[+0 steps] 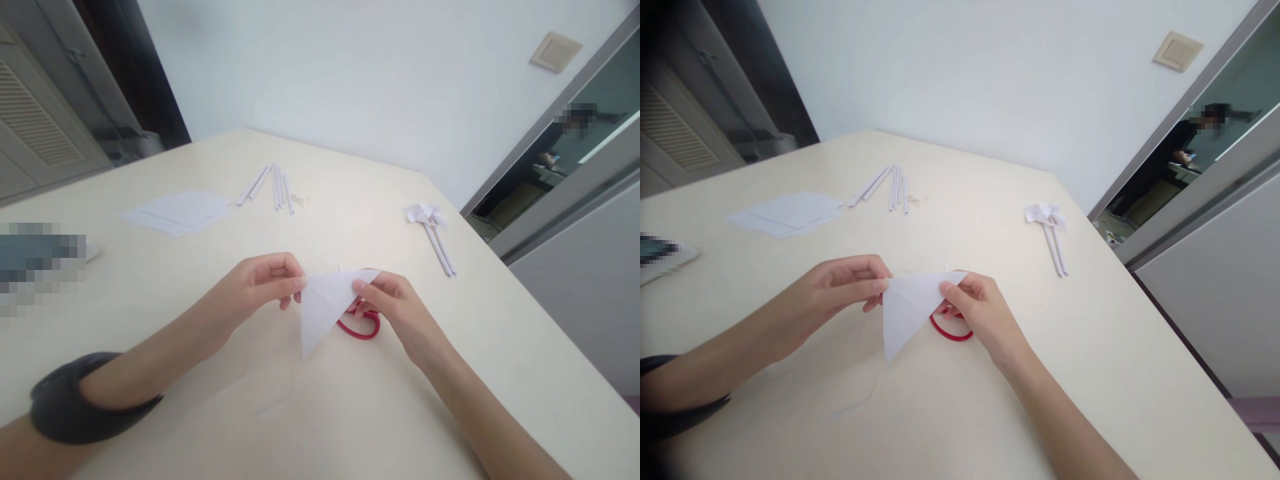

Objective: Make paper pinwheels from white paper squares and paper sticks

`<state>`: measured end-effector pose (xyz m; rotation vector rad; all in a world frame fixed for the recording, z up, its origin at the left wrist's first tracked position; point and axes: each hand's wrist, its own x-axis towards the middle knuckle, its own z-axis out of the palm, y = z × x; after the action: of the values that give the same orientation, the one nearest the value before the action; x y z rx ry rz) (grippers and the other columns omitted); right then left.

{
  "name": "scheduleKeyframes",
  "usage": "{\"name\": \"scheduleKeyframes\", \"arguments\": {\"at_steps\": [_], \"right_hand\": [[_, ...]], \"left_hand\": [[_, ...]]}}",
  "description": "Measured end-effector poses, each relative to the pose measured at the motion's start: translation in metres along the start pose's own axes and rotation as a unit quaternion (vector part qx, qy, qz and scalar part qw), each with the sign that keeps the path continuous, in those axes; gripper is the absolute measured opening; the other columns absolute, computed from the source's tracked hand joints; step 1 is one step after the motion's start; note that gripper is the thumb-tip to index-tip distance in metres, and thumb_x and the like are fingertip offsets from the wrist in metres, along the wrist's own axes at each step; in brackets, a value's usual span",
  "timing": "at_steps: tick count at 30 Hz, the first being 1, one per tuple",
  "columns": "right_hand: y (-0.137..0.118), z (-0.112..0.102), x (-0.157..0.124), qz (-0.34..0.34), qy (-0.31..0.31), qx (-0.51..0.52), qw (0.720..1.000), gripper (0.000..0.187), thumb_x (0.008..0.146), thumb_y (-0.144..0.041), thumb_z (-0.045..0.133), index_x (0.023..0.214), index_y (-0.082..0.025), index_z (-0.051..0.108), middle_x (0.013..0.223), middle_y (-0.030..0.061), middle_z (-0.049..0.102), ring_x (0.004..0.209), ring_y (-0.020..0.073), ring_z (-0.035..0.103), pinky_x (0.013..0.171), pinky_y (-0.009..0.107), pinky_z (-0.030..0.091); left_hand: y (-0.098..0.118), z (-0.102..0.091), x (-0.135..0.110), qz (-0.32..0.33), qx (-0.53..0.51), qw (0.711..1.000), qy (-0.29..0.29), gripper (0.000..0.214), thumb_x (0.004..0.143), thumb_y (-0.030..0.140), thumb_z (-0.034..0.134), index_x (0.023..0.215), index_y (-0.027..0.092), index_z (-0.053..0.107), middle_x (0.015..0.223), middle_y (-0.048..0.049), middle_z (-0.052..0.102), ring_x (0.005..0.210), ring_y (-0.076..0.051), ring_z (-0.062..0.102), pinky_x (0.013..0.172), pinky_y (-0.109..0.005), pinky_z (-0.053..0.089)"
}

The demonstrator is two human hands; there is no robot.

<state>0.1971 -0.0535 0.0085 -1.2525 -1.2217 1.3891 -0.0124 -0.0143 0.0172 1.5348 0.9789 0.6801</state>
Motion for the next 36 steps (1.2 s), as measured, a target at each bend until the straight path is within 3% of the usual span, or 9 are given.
{"name": "scheduleKeyframes", "arguments": {"at_steps": [2, 6, 10, 13, 16, 19, 24, 29, 36], "right_hand": [[0.000, -0.002, 0.000, -0.016, 0.014, -0.004, 1.000, 0.020, 0.079, -0.030, 0.061, 0.068, -0.014, 0.064, 0.062, 0.0015, 0.062, 0.060, 0.0113, 0.056, 0.063, 0.024, 0.045], [0.001, -0.003, -0.001, -0.010, -0.048, 0.035, 0.998, 0.035, 0.089, -0.033, 0.045, 0.066, -0.013, 0.063, 0.066, 0.0064, 0.065, 0.060, 0.0138, 0.059, 0.063, 0.027, 0.045], [0.003, -0.001, -0.001, -0.020, -0.046, 0.027, 0.998, 0.030, 0.088, -0.028, 0.045, 0.070, -0.014, 0.064, 0.070, 0.0058, 0.064, 0.066, 0.0145, 0.059, 0.063, 0.026, 0.045], [0.002, -0.003, 0.000, -0.021, -0.035, 0.005, 0.999, 0.028, 0.086, -0.025, 0.047, 0.068, -0.014, 0.064, 0.069, 0.0057, 0.063, 0.070, 0.0160, 0.059, 0.065, 0.027, 0.044], [-0.003, -0.008, -0.001, -0.029, -0.061, -0.012, 0.998, 0.027, 0.087, -0.022, 0.042, 0.081, -0.016, 0.067, 0.082, 0.0064, 0.065, 0.077, 0.0172, 0.058, 0.072, 0.030, 0.043], [-0.011, -0.010, -0.004, -0.008, -0.093, -0.077, 0.993, 0.025, 0.088, -0.032, 0.045, 0.094, -0.021, 0.067, 0.092, 0.0047, 0.064, 0.080, 0.0167, 0.056, 0.072, 0.029, 0.041], [-0.008, 0.005, -0.010, 0.020, -0.152, -0.159, 0.975, 0.015, 0.080, -0.034, 0.060, 0.081, -0.021, 0.066, 0.084, 0.0020, 0.061, 0.077, 0.0146, 0.053, 0.064, 0.025, 0.038], [0.004, 0.015, -0.009, 0.013, -0.134, -0.145, 0.980, 0.019, 0.079, -0.035, 0.061, 0.070, -0.019, 0.056, 0.070, -0.0016, 0.051, 0.063, 0.0108, 0.047, 0.054, 0.023, 0.033], [0.002, 0.009, -0.007, -0.003, -0.084, -0.124, 0.989, 0.013, 0.082, -0.028, 0.056, 0.072, -0.019, 0.054, 0.074, -0.0021, 0.053, 0.063, 0.0094, 0.047, 0.053, 0.022, 0.033]], "left_hand": [[-0.002, 0.000, 0.000, 0.017, 0.002, 1.000, 0.004, 0.018, 0.083, 0.028, 0.055, 0.068, 0.020, 0.051, 0.067, 0.0037, 0.053, 0.063, -0.012, 0.046, 0.063, -0.024, 0.035], [-0.003, -0.001, 0.000, 0.044, 0.008, 0.998, 0.043, 0.018, 0.083, 0.028, 0.055, 0.068, 0.020, 0.050, 0.064, 0.0048, 0.050, 0.063, -0.011, 0.045, 0.061, -0.023, 0.034], [0.000, -0.003, -0.001, 0.038, 0.004, 0.999, 0.036, 0.016, 0.082, 0.025, 0.054, 0.067, 0.019, 0.051, 0.065, 0.0040, 0.053, 0.063, -0.011, 0.045, 0.062, -0.024, 0.035], [0.002, -0.004, 0.000, 0.035, 0.002, 0.999, 0.011, 0.015, 0.081, 0.024, 0.053, 0.067, 0.018, 0.052, 0.067, 0.0027, 0.055, 0.064, -0.012, 0.047, 0.063, -0.024, 0.037], [0.003, -0.006, 0.001, 0.023, 0.009, 1.000, -0.015, 0.015, 0.081, 0.025, 0.054, 0.067, 0.018, 0.053, 0.067, 0.0028, 0.055, 0.065, -0.012, 0.049, 0.064, -0.024, 0.038], [0.002, -0.006, 0.001, -0.002, 0.026, 0.997, -0.071, 0.013, 0.080, 0.026, 0.055, 0.070, 0.018, 0.054, 0.066, 0.0027, 0.055, 0.067, -0.012, 0.051, 0.063, -0.024, 0.038], [-0.006, 0.003, -0.002, -0.014, 0.028, 0.986, -0.166, 0.009, 0.079, 0.024, 0.056, 0.072, 0.018, 0.056, 0.071, 0.0014, 0.058, 0.069, -0.013, 0.054, 0.064, -0.024, 0.039], [-0.013, 0.009, -0.002, -0.010, 0.024, 0.985, -0.168, 0.011, 0.080, 0.026, 0.056, 0.072, 0.019, 0.057, 0.071, 0.0028, 0.057, 0.069, -0.013, 0.053, 0.062, -0.023, 0.037], [-0.018, 0.007, 0.000, -0.025, 0.031, 0.987, -0.155, 0.011, 0.080, 0.031, 0.059, 0.075, 0.020, 0.057, 0.072, 0.0042, 0.056, 0.069, -0.011, 0.051, 0.064, -0.022, 0.037]]}}
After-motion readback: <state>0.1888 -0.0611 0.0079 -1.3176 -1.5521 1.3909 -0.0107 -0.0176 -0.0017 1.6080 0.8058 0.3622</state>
